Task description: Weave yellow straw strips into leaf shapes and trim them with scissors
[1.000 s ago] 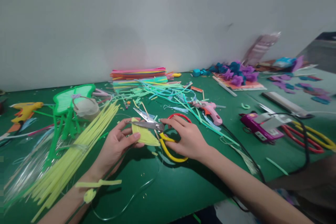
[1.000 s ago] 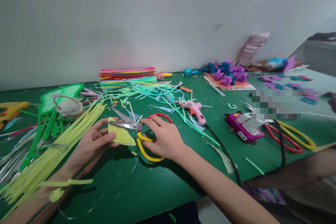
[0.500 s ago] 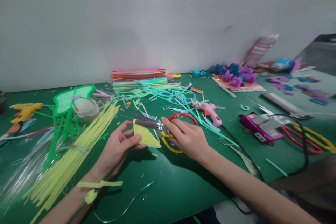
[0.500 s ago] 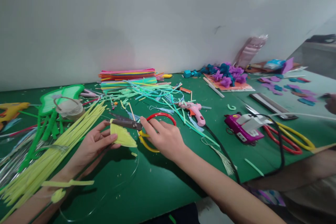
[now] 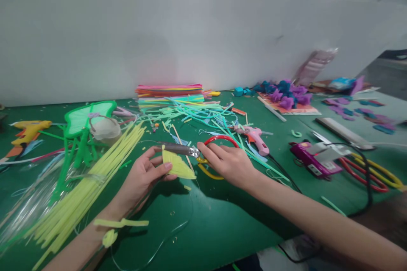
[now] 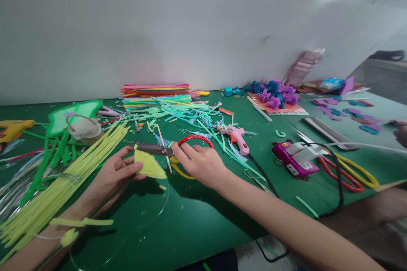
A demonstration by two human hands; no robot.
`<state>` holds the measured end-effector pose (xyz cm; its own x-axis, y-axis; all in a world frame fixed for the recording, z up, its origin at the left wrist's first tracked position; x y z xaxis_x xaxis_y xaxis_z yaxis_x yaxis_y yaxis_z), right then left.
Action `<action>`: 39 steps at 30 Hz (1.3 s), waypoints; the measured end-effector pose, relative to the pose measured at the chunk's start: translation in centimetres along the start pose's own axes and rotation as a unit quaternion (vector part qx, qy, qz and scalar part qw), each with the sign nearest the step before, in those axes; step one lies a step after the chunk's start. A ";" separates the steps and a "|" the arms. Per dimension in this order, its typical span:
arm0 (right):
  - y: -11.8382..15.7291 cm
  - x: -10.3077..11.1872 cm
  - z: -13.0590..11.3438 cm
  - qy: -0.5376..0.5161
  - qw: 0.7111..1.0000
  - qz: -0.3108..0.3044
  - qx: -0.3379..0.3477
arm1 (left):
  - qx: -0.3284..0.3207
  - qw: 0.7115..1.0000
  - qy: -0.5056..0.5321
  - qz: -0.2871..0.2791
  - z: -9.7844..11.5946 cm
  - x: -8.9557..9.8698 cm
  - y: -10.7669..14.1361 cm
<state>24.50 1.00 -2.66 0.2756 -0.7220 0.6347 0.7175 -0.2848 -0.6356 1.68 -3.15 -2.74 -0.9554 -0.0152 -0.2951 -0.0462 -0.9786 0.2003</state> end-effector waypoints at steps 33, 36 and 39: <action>-1.1 -2.0 0.9 -0.094 0.996 0.003 -0.009 | 0.002 0.997 0.068 0.040 -0.1 0.2 0.0; -0.8 -1.9 0.9 -0.045 0.999 0.023 0.019 | 0.005 0.997 0.073 0.035 -0.2 0.0 0.0; -0.7 -1.6 1.0 -0.029 0.999 0.013 0.029 | 0.005 0.997 0.073 0.024 -0.2 -0.1 0.0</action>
Point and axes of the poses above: each hand's wrist, its own y-axis away from the middle knuckle, its own x-axis out of the back of the hand, z = x × y, the point moved 1 cm from there along -y, towards the middle knuckle, and after that the axes turned 6 degrees about z, right-handed, at the moved point
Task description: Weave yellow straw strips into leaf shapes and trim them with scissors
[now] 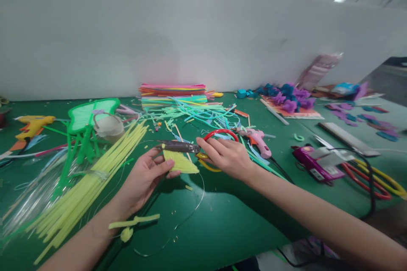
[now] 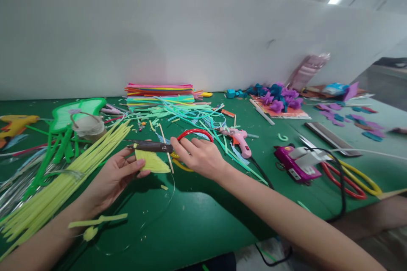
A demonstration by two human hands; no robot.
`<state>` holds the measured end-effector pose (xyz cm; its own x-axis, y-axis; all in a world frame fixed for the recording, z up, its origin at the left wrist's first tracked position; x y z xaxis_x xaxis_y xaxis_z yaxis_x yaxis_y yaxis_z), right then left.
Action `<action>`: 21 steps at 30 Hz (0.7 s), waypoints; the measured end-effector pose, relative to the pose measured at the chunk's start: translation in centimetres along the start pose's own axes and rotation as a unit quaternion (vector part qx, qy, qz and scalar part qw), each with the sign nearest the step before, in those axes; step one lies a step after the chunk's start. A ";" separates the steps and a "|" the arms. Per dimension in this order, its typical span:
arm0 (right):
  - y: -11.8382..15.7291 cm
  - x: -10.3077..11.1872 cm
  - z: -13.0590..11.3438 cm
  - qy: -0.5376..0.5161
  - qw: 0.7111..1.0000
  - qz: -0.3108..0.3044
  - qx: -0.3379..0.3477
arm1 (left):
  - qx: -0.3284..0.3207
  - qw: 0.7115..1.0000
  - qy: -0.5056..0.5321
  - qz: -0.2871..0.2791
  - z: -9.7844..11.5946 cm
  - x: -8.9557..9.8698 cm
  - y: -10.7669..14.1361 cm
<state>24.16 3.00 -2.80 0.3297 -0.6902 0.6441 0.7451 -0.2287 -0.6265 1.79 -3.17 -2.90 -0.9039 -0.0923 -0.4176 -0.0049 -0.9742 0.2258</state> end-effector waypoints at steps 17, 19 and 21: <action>-1.7 -0.1 -0.1 0.032 0.999 -0.026 0.034 | 0.008 0.999 -0.030 -0.011 -0.2 0.2 -0.1; -2.2 -0.2 0.0 0.024 0.998 -0.034 0.050 | 0.015 1.000 -0.026 -0.007 -0.3 0.3 -0.2; -2.6 -0.4 0.2 0.008 0.997 -0.049 0.064 | 0.021 1.000 -0.015 0.001 -0.3 0.4 -0.3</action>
Point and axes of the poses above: each hand's wrist, its own y-axis away from the middle knuckle, its own x-axis out of the back of the hand, z = x × y, the point moved 1 cm from there along -y, towards the middle knuckle, and after that the axes turned 6 degrees about z, right-handed, at the moved point
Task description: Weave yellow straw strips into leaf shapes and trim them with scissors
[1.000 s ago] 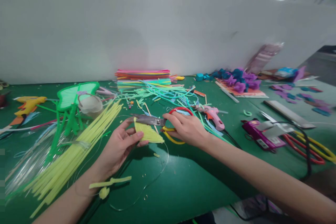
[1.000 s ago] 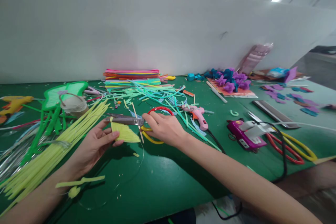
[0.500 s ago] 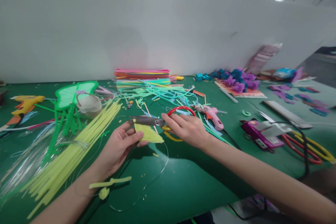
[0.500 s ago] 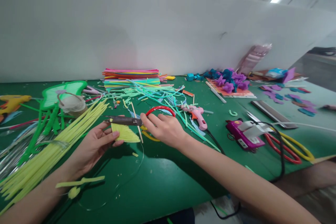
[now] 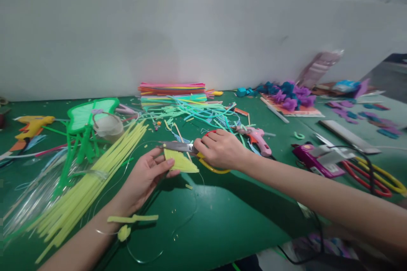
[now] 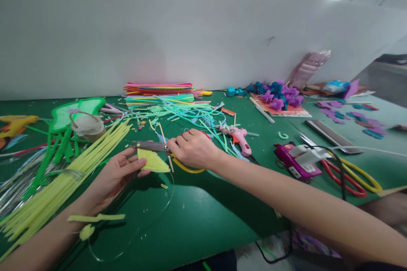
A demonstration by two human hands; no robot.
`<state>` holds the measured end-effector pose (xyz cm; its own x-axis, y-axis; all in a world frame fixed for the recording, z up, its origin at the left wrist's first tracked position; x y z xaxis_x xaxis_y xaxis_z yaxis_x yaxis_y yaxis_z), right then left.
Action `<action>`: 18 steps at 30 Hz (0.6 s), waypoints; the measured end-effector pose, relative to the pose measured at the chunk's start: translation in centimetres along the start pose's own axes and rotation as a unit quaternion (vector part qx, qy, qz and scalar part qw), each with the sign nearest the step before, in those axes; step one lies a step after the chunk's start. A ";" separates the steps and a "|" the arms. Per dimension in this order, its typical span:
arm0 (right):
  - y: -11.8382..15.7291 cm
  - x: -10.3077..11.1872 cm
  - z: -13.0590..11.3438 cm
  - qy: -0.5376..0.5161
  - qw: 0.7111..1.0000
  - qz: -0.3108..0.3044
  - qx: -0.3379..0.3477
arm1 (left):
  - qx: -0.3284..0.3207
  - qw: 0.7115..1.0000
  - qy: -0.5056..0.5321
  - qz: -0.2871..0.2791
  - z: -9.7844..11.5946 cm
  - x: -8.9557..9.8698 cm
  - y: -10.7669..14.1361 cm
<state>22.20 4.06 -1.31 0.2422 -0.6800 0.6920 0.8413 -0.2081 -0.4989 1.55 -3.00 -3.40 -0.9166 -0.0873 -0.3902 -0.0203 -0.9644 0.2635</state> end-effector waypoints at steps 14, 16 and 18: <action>0.0 0.5 0.0 -0.078 0.988 -0.134 -0.019 | 0.022 0.999 0.032 0.006 0.5 -0.3 0.2; 0.0 0.9 0.0 -0.084 0.982 -0.157 -0.067 | 0.017 1.000 0.019 0.005 0.6 -0.2 0.3; 0.1 1.1 0.0 -0.078 0.967 -0.192 -0.147 | 0.014 1.000 -0.002 0.000 0.6 -0.1 0.4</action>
Point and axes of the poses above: each hand's wrist, its own y-axis away from the middle knuckle, its own x-axis out of the back of the hand, z = x × y, the point moved 1 cm from there along -y, towards the middle knuckle, and after that the axes turned 6 degrees about z, right-handed, at the moved point
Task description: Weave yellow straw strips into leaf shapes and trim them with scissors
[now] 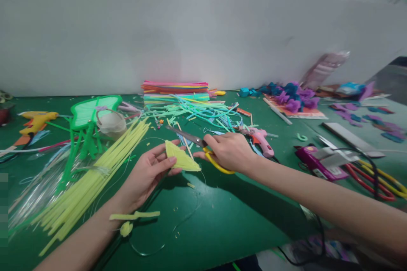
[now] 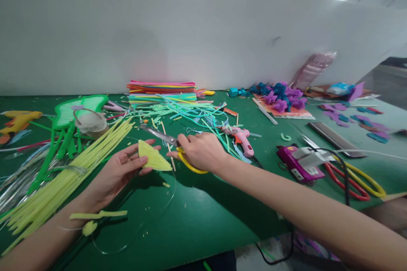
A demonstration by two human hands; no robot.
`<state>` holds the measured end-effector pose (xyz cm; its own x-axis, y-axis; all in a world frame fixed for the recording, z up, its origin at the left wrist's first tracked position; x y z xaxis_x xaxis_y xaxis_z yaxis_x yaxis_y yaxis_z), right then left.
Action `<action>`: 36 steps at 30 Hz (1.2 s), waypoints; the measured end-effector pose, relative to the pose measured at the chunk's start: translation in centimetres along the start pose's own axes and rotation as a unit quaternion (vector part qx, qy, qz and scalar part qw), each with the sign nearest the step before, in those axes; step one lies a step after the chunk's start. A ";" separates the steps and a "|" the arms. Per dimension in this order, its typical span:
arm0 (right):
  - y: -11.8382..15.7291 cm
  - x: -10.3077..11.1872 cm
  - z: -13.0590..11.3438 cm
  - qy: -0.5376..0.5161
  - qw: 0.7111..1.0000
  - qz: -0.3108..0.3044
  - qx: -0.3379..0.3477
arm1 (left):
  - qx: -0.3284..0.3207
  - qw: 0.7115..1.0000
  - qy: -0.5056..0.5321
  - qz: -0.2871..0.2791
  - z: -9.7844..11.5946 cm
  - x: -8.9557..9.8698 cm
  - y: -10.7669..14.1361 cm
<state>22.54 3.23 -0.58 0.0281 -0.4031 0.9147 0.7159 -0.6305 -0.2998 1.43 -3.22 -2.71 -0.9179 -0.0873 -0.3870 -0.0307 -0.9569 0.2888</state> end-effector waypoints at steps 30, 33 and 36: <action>-3.3 3.6 -0.7 -0.693 0.678 -0.220 -0.113 | 0.047 0.979 -0.083 -0.181 -1.3 -0.9 1.5; -3.4 3.7 -0.6 -0.693 0.679 -0.222 -0.095 | 0.044 0.978 -0.090 -0.183 -1.2 -0.8 1.4; -3.4 3.7 -0.5 -0.694 0.681 -0.219 -0.081 | 0.043 0.976 -0.095 -0.189 -1.3 -0.8 1.3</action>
<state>19.83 3.54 3.71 0.5499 0.7916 0.2663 0.7846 -0.5990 0.1603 2.61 -4.74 -3.20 -0.8911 0.3290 -0.3126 -0.4077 -0.8829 0.2329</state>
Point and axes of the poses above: each hand's wrist, its own y-axis away from the middle knuckle, its own x-axis out of the back of the hand, z = x × y, the point moved 1 cm from there along -y, towards the middle knuckle, and after that the axes turned 6 degrees about z, right-handed, at the moved point
